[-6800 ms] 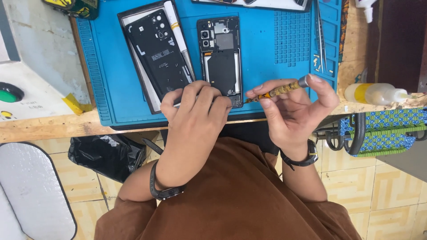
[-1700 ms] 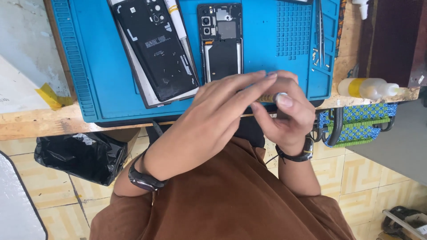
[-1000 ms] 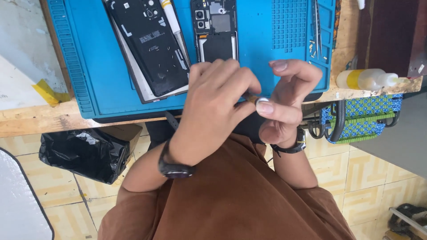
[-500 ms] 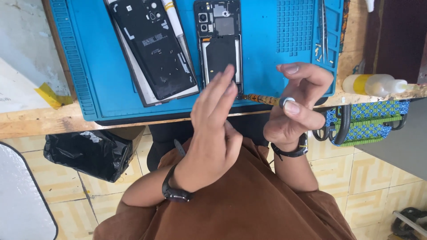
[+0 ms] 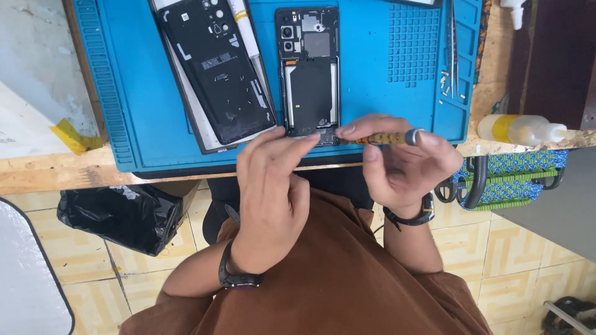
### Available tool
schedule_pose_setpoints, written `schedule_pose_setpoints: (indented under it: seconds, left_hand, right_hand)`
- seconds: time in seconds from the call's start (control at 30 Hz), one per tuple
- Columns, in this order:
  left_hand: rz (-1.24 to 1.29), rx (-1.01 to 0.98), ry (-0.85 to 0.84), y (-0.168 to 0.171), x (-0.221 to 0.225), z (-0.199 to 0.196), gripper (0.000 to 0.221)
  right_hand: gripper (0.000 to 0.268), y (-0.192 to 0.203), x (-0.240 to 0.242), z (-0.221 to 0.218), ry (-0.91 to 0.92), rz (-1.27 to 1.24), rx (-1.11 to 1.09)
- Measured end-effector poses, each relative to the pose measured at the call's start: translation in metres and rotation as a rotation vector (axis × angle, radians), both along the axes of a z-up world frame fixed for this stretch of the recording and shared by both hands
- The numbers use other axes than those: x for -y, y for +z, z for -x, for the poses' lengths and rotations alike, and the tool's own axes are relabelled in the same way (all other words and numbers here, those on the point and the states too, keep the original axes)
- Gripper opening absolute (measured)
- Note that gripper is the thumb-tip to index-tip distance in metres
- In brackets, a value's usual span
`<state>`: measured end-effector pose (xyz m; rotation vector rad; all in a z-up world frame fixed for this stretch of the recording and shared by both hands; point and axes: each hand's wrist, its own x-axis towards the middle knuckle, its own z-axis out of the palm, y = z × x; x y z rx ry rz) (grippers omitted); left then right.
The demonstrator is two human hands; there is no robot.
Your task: Using a precision screwdriver to remove or install screws on the internal components of a disassembled smartphone on a repair bench.
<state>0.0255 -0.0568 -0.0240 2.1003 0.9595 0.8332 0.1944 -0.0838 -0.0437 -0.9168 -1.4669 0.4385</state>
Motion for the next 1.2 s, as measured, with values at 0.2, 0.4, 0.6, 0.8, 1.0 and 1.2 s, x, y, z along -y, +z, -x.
schedule_pose_setpoints:
  seconds: [0.2,0.4,0.6,0.8,1.0,1.2]
  left_hand:
    - [-0.115,-0.166,0.037,0.006,-0.007,-0.01,0.037]
    - [-0.195,-0.32,0.087,0.014,-0.013,-0.021,0.021]
    - [-0.305,-0.315,0.031,0.009,-0.02,-0.027,0.018]
    - [-0.486,-0.44,-0.042,0.016,-0.029,-0.03,0.027]
    - [-0.761,-0.636,-0.19,0.025,-0.043,-0.03,0.024]
    - [-0.858,-0.677,-0.241,0.023,-0.045,-0.032,0.019]
  right_hand:
    - [0.059,-0.002,-0.002,-0.006,0.047,-0.043,0.047]
    - [0.059,0.001,0.0,-0.003,-0.05,-0.002,0.034]
    - [0.061,0.002,0.006,0.002,-0.187,0.087,-0.141]
    - [0.056,-0.002,0.007,0.003,-0.219,0.084,-0.195]
    - [0.054,-0.003,0.009,0.003,-0.234,0.11,-0.272]
    - [0.054,-0.002,0.009,0.002,-0.263,0.137,-0.293]
